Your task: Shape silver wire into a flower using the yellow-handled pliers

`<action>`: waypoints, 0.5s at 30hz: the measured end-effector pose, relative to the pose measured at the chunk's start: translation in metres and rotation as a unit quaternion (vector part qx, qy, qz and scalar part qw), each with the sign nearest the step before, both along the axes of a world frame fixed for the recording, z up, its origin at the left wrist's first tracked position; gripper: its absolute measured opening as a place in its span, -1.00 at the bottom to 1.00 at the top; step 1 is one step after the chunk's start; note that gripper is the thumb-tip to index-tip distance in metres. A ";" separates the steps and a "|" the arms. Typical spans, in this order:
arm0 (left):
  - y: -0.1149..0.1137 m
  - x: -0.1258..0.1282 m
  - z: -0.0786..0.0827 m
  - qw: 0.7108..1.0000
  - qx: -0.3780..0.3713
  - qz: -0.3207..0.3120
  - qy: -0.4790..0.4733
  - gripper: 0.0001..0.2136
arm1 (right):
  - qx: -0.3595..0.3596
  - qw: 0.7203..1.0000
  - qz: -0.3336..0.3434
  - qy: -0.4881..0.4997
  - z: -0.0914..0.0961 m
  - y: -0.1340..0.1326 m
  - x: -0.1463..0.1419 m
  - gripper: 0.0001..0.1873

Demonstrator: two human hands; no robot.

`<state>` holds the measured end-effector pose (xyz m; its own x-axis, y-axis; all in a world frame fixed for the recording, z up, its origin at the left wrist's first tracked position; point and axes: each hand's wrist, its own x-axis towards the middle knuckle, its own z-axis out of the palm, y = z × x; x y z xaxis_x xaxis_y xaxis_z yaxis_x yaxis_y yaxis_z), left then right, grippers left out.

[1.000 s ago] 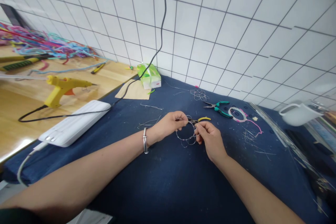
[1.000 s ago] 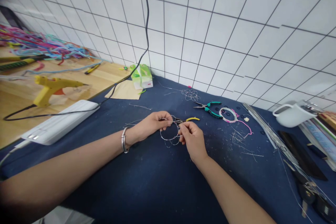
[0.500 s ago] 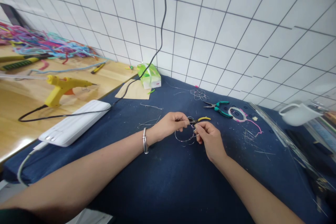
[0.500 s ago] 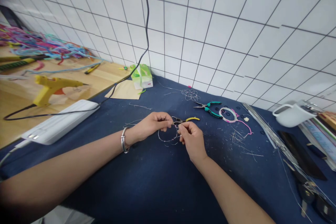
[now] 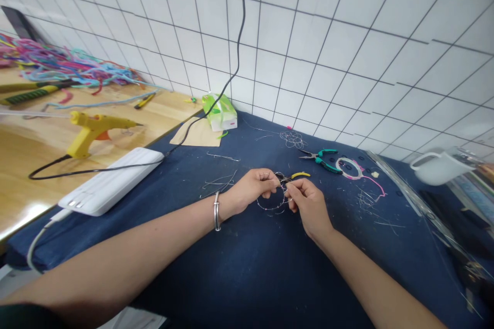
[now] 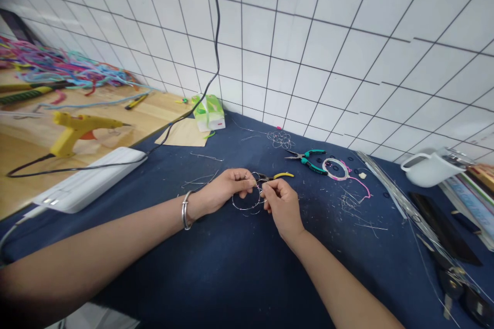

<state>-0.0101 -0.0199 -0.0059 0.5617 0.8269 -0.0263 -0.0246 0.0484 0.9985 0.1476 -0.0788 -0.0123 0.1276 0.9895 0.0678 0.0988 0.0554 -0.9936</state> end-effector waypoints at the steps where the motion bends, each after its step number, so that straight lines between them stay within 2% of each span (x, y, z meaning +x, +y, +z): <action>1: 0.000 0.000 0.000 1.000 -0.002 -0.002 0.000 -0.90 | 0.000 1.000 0.000 -0.001 0.000 0.000 0.000 -0.80; 8: 0.000 0.001 -0.001 0.999 -0.017 -0.008 -0.028 -0.88 | 0.001 1.000 0.017 0.018 0.000 0.001 -0.001 -0.81; 15: 0.008 -0.003 -0.006 0.993 -0.071 0.036 -0.082 -0.80 | -0.009 0.997 0.060 0.044 0.002 0.000 -0.001 -0.81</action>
